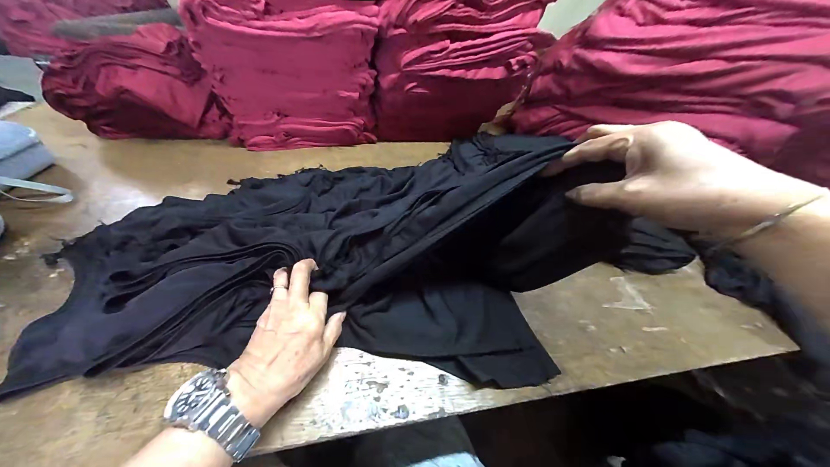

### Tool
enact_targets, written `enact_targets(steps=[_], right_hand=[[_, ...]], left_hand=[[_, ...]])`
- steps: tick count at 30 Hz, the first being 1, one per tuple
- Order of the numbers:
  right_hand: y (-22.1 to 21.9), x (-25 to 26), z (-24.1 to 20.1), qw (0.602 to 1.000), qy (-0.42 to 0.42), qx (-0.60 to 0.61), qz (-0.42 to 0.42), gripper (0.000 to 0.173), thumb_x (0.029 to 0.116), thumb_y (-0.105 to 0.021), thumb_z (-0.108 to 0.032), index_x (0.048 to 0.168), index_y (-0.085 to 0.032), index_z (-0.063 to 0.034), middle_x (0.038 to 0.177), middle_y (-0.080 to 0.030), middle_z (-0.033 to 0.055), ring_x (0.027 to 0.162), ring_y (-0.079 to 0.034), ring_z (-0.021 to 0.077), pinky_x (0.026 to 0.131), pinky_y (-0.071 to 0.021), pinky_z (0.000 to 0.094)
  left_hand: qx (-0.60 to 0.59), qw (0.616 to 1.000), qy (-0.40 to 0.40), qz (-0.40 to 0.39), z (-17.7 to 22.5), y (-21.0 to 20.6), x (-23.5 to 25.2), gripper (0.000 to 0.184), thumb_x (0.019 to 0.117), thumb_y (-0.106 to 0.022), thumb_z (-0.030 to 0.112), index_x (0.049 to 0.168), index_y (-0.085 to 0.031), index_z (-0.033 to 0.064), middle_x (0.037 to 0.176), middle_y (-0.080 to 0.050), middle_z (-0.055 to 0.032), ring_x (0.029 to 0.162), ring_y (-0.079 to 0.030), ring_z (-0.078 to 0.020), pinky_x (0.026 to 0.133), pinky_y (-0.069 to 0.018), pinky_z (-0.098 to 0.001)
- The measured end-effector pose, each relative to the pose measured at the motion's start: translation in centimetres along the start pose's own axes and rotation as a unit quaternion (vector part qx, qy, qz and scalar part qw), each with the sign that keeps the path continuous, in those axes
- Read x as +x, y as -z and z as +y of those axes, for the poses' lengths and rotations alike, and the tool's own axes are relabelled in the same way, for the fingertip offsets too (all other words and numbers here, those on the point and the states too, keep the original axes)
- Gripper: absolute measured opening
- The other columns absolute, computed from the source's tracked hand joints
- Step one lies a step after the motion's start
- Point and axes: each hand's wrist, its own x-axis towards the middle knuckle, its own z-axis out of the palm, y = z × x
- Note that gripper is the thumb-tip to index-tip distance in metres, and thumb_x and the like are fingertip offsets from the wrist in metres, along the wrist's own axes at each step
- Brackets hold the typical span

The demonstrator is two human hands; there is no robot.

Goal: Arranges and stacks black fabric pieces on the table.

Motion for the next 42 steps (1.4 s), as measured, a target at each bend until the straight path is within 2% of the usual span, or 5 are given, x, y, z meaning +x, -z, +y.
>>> enact_targets(steps=[9,14,24,34,42], right_hand=[[-0.2,0.0,2.2,0.992,0.066,0.037,-0.096,0.028,0.0802,-0.063,0.011,0.071,-0.074,-0.0124,0.084,-0.069,0.0026,0.081,-0.064,0.0172,0.073,-0.0519,0.0413],[-1.7,-2.1,-0.5,0.961,0.19,-0.113,0.168,0.023,0.092,-0.049,0.0,0.092,-0.072,0.0022,0.11,-0.063,0.0317,0.109,-0.056,0.0527,0.091,-0.0443,0.0653],[-12.6,-12.6,0.5,0.975,0.214,-0.054,-0.017,0.046,0.0877,-0.059,-0.055,0.087,-0.075,-0.0122,0.122,-0.068,0.0107,0.125,-0.059,0.0315,0.108,-0.0406,0.0594],[-10.9,-10.2,0.3,0.99,0.122,0.07,0.01,0.015,0.0856,-0.064,-0.016,0.077,-0.076,-0.0137,0.103,-0.072,0.0024,0.098,-0.069,0.0161,0.086,-0.0584,0.0412],[-3.2,-5.6,1.8,0.994,0.025,0.098,0.043,0.011,0.0735,-0.068,-0.005,0.072,-0.061,-0.0143,0.068,-0.062,-0.0017,0.057,-0.056,0.0077,0.051,-0.0443,0.0303]], left_hand=[[-0.129,0.986,-0.024,-0.1,-6.4,7.0,3.1,0.023,0.0922,-0.062,-0.005,0.107,-0.076,0.0071,0.113,-0.065,-0.0152,0.1,-0.066,-0.0315,0.085,-0.0562,-0.0531],[-0.221,0.963,-0.061,0.144,-12.4,13.2,4.9,0.01,0.085,-0.052,0.002,0.092,-0.057,0.0075,0.097,-0.058,0.0029,0.097,-0.055,-0.0003,0.089,-0.0462,-0.0228],[-0.158,0.987,-0.013,-0.006,-7.1,7.6,-6.1,0.023,0.0792,-0.057,0.011,0.061,-0.063,0.0221,0.111,-0.064,-0.0031,0.106,-0.064,-0.0132,0.084,-0.0562,-0.0288],[-0.081,0.996,0.004,-0.02,-2.2,6.5,-7.5,0.05,0.0805,-0.071,0.059,0.09,-0.075,0.0102,0.136,-0.055,-0.0237,0.117,-0.06,-0.038,0.086,-0.0571,-0.051],[-0.02,0.995,-0.091,-0.042,-3.6,6.0,-7.3,0.026,0.0953,-0.051,0.02,0.077,-0.068,0.0097,0.122,-0.062,-0.0183,0.093,-0.067,-0.0326,0.065,-0.0588,-0.0443]])
